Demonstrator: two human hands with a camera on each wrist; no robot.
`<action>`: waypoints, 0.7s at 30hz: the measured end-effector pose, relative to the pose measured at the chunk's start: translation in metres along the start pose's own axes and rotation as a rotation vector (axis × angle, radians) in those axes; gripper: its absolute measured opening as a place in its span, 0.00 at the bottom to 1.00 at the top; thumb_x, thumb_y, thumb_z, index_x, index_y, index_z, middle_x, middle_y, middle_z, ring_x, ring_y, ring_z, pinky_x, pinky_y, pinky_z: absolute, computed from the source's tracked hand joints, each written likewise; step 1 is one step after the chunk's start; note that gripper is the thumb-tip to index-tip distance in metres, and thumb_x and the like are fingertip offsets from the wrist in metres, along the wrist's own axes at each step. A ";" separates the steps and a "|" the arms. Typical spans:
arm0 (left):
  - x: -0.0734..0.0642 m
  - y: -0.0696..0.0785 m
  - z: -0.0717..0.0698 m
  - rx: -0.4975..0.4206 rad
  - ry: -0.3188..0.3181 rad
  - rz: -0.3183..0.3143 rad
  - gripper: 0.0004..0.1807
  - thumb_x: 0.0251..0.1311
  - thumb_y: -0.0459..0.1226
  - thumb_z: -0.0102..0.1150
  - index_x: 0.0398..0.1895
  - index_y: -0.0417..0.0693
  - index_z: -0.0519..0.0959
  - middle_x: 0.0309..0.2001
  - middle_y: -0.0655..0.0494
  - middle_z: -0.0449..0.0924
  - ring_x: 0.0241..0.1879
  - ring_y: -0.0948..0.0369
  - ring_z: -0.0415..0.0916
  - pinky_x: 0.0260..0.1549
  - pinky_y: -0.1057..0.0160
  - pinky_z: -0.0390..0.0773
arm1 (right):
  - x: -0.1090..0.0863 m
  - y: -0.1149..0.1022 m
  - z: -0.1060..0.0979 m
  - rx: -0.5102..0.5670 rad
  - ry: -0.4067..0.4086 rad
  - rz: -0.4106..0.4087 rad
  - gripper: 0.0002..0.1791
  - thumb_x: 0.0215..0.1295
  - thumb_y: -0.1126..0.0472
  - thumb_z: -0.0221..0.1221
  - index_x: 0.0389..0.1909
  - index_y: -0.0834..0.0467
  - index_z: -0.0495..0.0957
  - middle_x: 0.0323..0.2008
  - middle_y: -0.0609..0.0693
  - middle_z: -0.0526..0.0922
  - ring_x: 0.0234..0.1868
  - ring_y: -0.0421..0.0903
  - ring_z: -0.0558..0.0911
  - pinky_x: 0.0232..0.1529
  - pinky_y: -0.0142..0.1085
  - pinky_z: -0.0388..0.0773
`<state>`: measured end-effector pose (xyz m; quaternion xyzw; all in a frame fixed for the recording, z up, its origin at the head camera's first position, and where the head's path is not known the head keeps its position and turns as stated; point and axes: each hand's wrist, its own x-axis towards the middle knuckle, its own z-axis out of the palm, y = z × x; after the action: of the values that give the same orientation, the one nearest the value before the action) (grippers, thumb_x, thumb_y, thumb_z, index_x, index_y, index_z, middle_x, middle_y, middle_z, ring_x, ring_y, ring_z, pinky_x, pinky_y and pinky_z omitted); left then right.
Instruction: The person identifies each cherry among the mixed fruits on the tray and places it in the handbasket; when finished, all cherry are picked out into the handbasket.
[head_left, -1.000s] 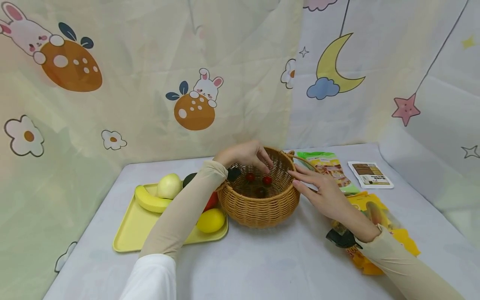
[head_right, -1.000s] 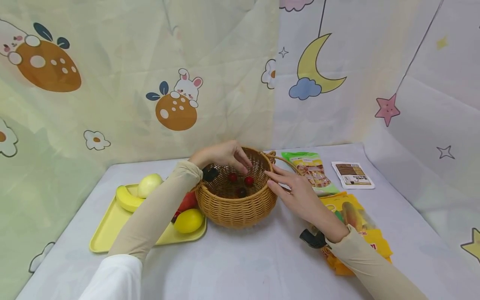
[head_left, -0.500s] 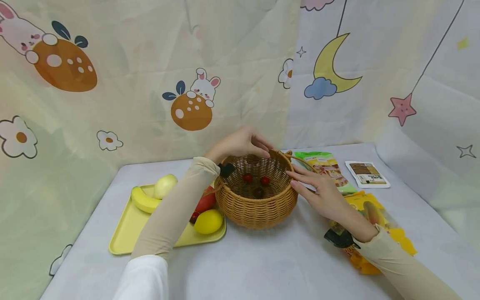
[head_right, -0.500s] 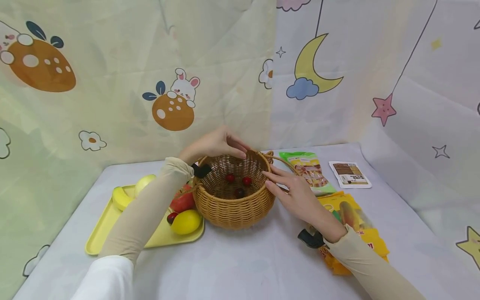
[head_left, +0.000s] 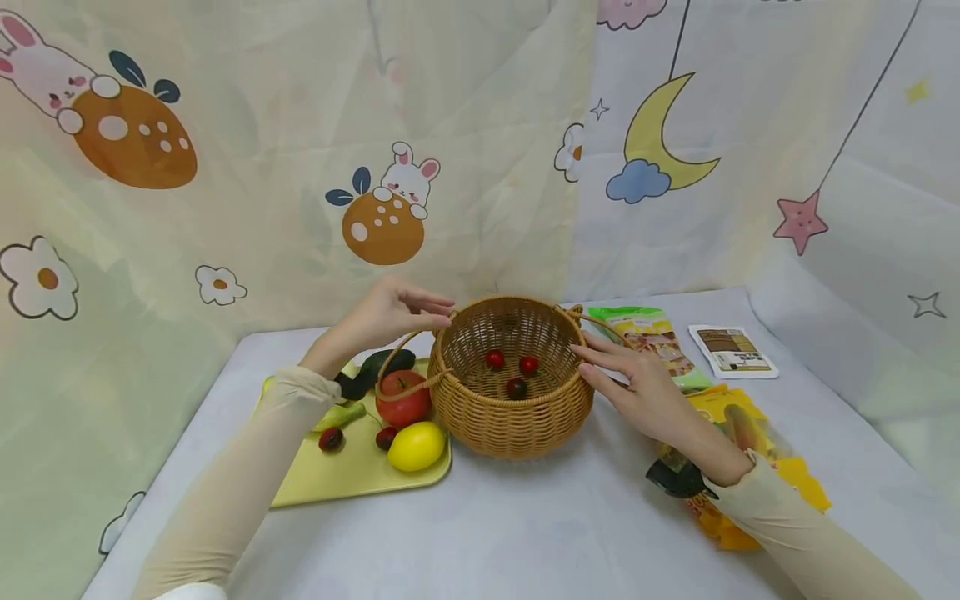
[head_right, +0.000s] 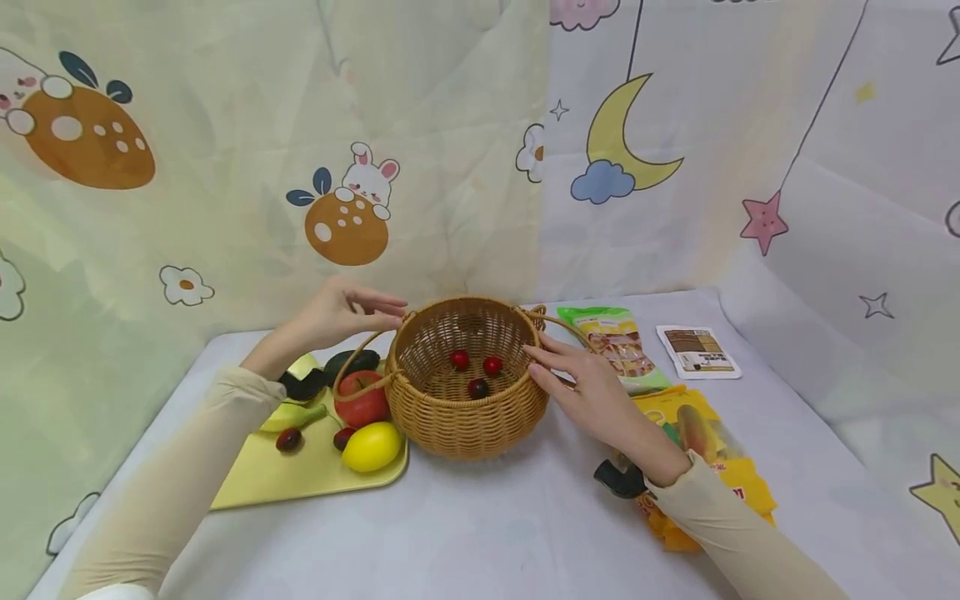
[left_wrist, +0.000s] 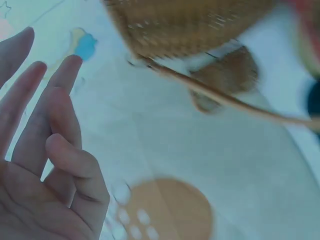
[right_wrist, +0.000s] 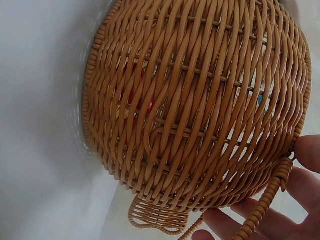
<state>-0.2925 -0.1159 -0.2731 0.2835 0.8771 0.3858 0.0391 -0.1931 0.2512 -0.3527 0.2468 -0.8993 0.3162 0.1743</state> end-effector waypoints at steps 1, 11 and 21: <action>-0.011 -0.007 -0.004 0.007 0.017 -0.022 0.19 0.62 0.47 0.72 0.56 0.57 0.87 0.46 0.58 0.91 0.39 0.51 0.80 0.31 0.65 0.73 | 0.000 0.000 0.000 0.000 -0.001 0.002 0.20 0.76 0.57 0.58 0.66 0.54 0.79 0.70 0.60 0.74 0.10 0.33 0.53 0.18 0.30 0.59; -0.118 -0.062 -0.025 0.134 0.159 -0.203 0.22 0.59 0.53 0.73 0.55 0.59 0.88 0.49 0.57 0.90 0.37 0.60 0.76 0.27 0.66 0.72 | -0.001 -0.002 0.000 0.022 -0.024 0.033 0.21 0.77 0.56 0.57 0.67 0.53 0.78 0.72 0.59 0.72 0.10 0.35 0.60 0.17 0.30 0.59; -0.186 -0.091 -0.018 0.122 0.215 -0.275 0.22 0.57 0.47 0.75 0.54 0.51 0.88 0.43 0.53 0.90 0.32 0.67 0.73 0.20 0.66 0.68 | 0.000 -0.002 0.000 0.019 -0.016 0.018 0.21 0.77 0.56 0.57 0.67 0.54 0.78 0.72 0.60 0.72 0.09 0.34 0.55 0.16 0.30 0.59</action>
<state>-0.1846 -0.2753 -0.3524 0.1200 0.9286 0.3507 -0.0198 -0.1923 0.2501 -0.3516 0.2427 -0.8998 0.3245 0.1616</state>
